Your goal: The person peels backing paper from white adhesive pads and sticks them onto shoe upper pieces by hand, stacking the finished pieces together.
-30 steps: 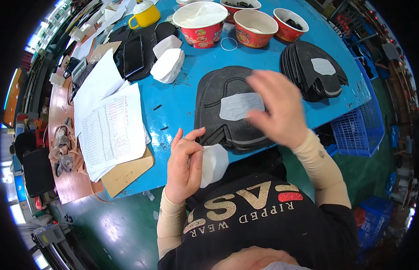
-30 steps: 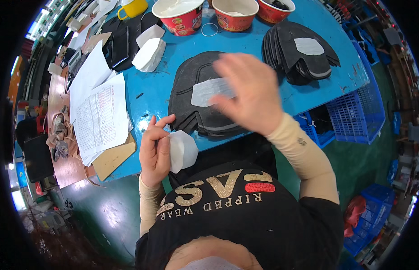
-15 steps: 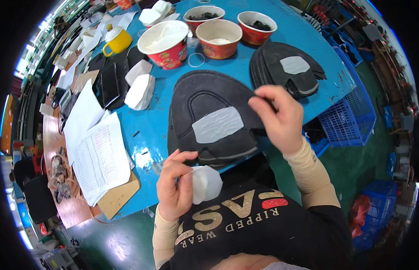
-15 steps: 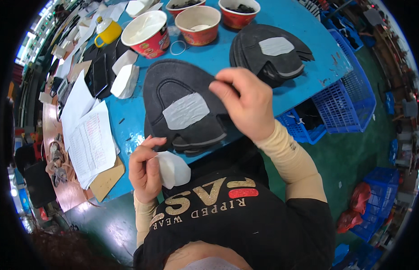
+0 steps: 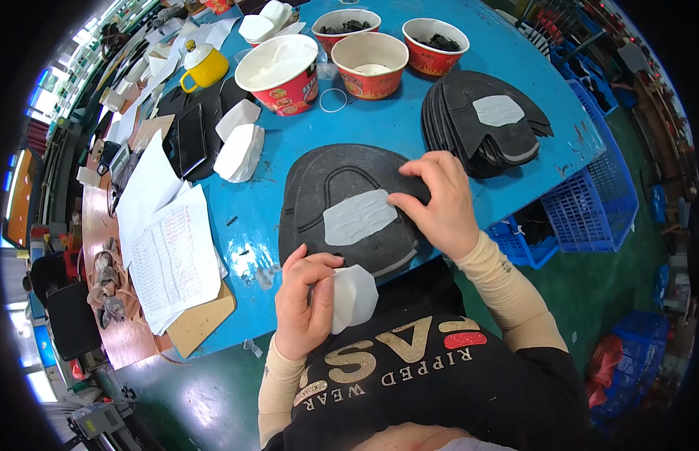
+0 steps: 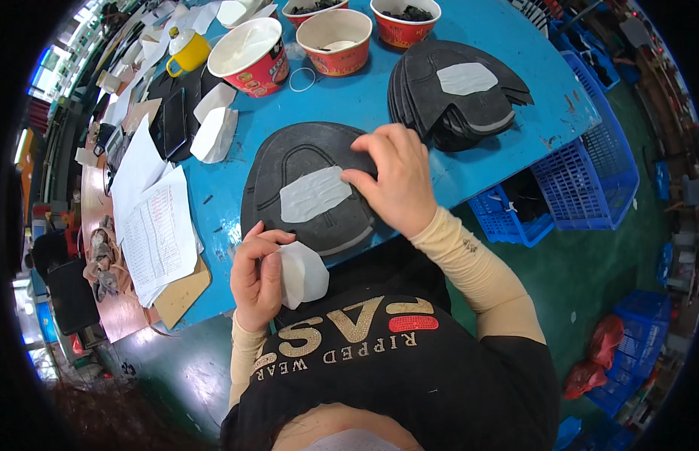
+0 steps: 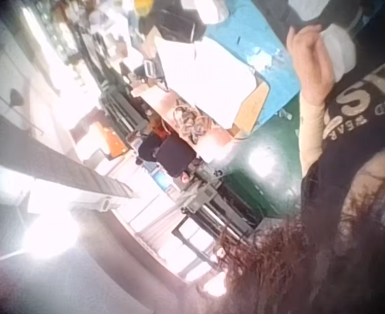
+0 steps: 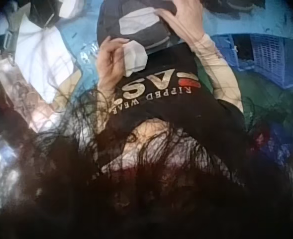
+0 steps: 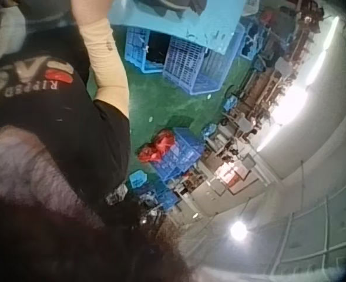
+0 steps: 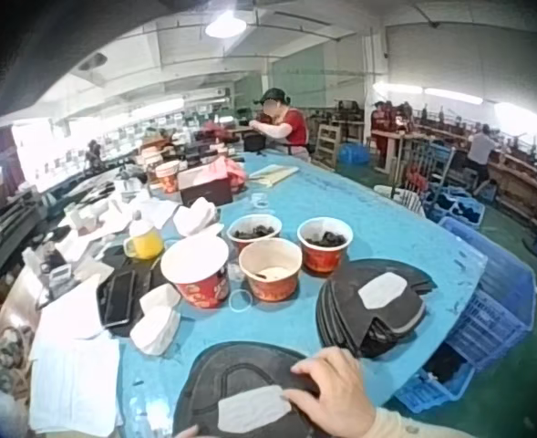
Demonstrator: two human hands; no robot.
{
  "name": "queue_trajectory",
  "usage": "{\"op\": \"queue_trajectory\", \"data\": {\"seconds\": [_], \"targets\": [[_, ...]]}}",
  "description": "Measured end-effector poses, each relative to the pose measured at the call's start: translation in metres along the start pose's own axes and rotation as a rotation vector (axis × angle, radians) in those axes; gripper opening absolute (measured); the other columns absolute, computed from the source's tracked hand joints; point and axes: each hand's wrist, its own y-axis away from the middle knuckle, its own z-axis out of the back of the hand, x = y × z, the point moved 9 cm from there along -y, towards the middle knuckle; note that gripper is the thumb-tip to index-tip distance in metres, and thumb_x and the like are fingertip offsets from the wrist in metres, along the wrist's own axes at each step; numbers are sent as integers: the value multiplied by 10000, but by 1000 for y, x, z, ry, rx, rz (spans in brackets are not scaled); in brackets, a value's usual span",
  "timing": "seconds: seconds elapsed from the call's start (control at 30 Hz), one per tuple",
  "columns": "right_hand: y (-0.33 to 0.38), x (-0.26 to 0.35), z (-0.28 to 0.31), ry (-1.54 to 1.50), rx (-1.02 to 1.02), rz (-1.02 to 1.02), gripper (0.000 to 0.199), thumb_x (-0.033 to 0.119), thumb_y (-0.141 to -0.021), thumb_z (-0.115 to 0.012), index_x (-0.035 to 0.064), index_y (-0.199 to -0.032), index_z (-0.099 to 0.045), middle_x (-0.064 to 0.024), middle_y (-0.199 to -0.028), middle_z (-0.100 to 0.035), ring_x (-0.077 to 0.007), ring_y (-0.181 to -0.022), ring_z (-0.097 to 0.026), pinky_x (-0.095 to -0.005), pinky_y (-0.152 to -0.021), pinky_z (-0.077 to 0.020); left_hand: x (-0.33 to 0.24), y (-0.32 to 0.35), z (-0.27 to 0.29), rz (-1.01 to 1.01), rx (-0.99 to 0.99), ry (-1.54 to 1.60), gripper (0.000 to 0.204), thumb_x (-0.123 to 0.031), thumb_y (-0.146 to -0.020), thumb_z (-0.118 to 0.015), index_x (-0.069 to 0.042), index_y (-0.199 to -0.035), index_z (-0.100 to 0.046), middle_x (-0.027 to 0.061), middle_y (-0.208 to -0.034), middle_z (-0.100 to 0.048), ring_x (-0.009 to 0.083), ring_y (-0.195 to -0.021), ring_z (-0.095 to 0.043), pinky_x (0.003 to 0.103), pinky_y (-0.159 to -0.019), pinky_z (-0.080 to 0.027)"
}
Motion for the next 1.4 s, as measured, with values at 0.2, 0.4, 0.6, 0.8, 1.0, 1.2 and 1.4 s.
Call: {"op": "queue_trajectory", "data": {"seconds": [0.2,0.4,0.6,0.8,1.0,1.2,1.4], "targets": [[-15,-21,76,-586,-276,-277,152,20,-800,-674,50,-914,-578,-43,-881,-620,-128,-782,-598,-240,-707,-470,-5,9,15,-14,-87,135,52,-73,-920,-483,-31,-949,-494,123,-898,-623,223,-885,-607,485,-1019,-323],[-86,-198,147,-421,-149,-373,244,134,-838,-670,1,-1030,-597,-27,-917,-645,-76,-833,-583,-210,-753,-458,5,-1,15,92,-201,267,70,18,-886,-540,20,-956,-536,107,-904,-596,142,-792,-553,236,-713,-437],[-78,-110,159,520,-375,98,301,205,-815,-687,48,-1067,-639,-113,-1173,-576,-200,-1107,-532,-315,-917,-420,17,-22,4,172,-298,357,74,-10,-872,-598,3,-940,-571,48,-857,-587,101,-762,-544,221,-686,-439],[-26,64,28,-645,280,136,356,59,-708,-769,12,-1030,-624,-76,-964,-647,-145,-894,-609,-269,-802,-479,3,-17,11,-2,-337,139,90,0,-825,-637,-21,-891,-579,78,-777,-590,182,-654,-561,273,-600,-449],[-12,64,-22,-786,411,-200,167,30,-801,-672,12,-953,-605,-33,-880,-622,-85,-790,-571,-215,-706,-468,-2,-8,30,-42,-301,-20,141,-22,-801,-672,-19,-914,-586,97,-814,-607,220,-716,-591,294,-644,-466],[-18,29,-34,-1148,238,-490,194,24,-851,-619,12,-1037,-564,-7,-868,-576,-66,-729,-545,-199,-660,-457,61,6,120,245,-520,-292,259,-108,-807,-681,5,-1021,-588,137,-980,-612,250,-856,-611,329,-768,-486],[-16,41,-30,-1083,157,-382,220,-30,-835,-618,13,-1040,-551,-17,-877,-577,-61,-779,-543,-199,-670,-458,-8,-7,87,-173,-432,-735,420,-52,-703,-722,-22,-1102,-594,184,-1101,-540,348,-913,-578,424,-806,-474]]}}
